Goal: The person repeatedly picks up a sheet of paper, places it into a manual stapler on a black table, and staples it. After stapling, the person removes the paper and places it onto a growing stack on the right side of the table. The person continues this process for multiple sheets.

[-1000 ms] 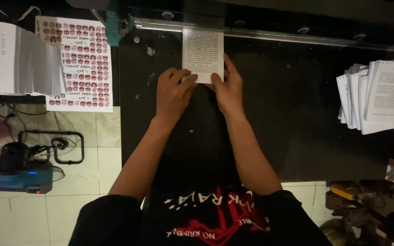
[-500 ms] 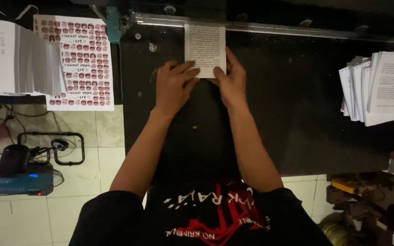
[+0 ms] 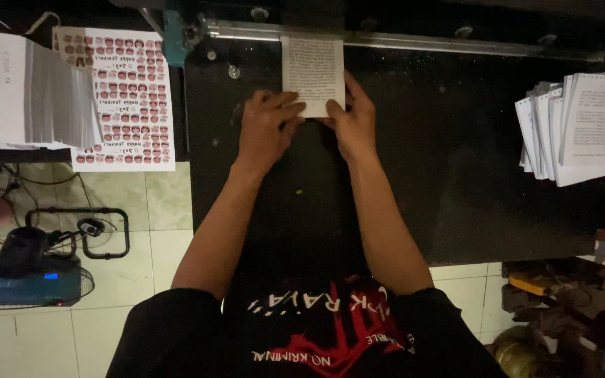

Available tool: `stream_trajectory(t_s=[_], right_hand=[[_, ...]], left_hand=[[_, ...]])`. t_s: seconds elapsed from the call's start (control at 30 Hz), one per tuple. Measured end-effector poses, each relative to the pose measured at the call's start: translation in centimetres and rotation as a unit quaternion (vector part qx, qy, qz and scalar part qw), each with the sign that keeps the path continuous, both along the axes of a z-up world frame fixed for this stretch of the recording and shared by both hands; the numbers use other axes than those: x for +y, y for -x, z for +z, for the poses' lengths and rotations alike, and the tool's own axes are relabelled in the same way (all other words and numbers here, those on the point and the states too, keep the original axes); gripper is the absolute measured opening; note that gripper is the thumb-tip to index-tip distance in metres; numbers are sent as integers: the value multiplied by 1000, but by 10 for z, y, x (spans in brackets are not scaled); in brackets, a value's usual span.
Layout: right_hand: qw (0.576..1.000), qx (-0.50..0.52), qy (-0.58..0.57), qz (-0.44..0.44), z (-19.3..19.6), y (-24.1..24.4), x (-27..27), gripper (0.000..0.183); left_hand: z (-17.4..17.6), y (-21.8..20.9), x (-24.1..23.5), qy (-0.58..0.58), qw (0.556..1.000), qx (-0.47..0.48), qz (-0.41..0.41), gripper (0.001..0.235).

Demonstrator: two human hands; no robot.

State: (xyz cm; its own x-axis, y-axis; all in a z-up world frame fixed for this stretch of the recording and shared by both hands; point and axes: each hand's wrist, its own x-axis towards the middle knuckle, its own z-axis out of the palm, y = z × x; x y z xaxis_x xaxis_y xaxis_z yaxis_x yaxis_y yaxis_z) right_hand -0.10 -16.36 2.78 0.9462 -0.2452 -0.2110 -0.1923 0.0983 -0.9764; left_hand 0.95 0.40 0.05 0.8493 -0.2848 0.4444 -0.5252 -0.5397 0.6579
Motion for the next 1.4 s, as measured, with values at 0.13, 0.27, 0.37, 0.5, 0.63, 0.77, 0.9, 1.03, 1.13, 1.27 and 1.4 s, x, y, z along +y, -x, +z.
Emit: stream_trajectory(t_s=[0.13,0.27,0.37,0.5,0.63,0.77,0.9,1.03,1.13,1.27,1.4], right_hand=[[1000,-4,10,0,-13,-1,-6,58],[999,1,-36,-28,-8,0,-1,61],[1000,-12,-17,-2,-12,0,-4,60],[999,-14,-28,-19,-19,-3,-2,60],[1000,1,-7,-14,-4,0,-1,58],[1000,-1,-7,-17,-14,-1,-4,59],[999,-4,-49,-21,-21,5,-11,62],[999,-8,-30,-17,2,44,-19,62],[1000,-22,17,9,19,82,-47,63],[998,-64,-16,25,13,122,-98,68],[993,-109,-52,-14,23,143,-150,59]], left_hand=[[8,2,0,3,1000,16,1,16],[-9,-4,0,14,1000,-23,4,20],[-14,-4,0,15,997,-69,-3,20],[-5,-1,-2,-12,999,-31,15,19],[-12,-2,0,10,999,-45,2,21],[-11,0,-2,16,999,-46,8,19],[22,18,-6,95,994,-50,29,33],[42,50,-19,233,958,14,167,36],[-4,54,-49,356,897,196,173,53],[49,70,-106,439,855,267,74,33],[104,90,-165,454,845,281,14,18]])
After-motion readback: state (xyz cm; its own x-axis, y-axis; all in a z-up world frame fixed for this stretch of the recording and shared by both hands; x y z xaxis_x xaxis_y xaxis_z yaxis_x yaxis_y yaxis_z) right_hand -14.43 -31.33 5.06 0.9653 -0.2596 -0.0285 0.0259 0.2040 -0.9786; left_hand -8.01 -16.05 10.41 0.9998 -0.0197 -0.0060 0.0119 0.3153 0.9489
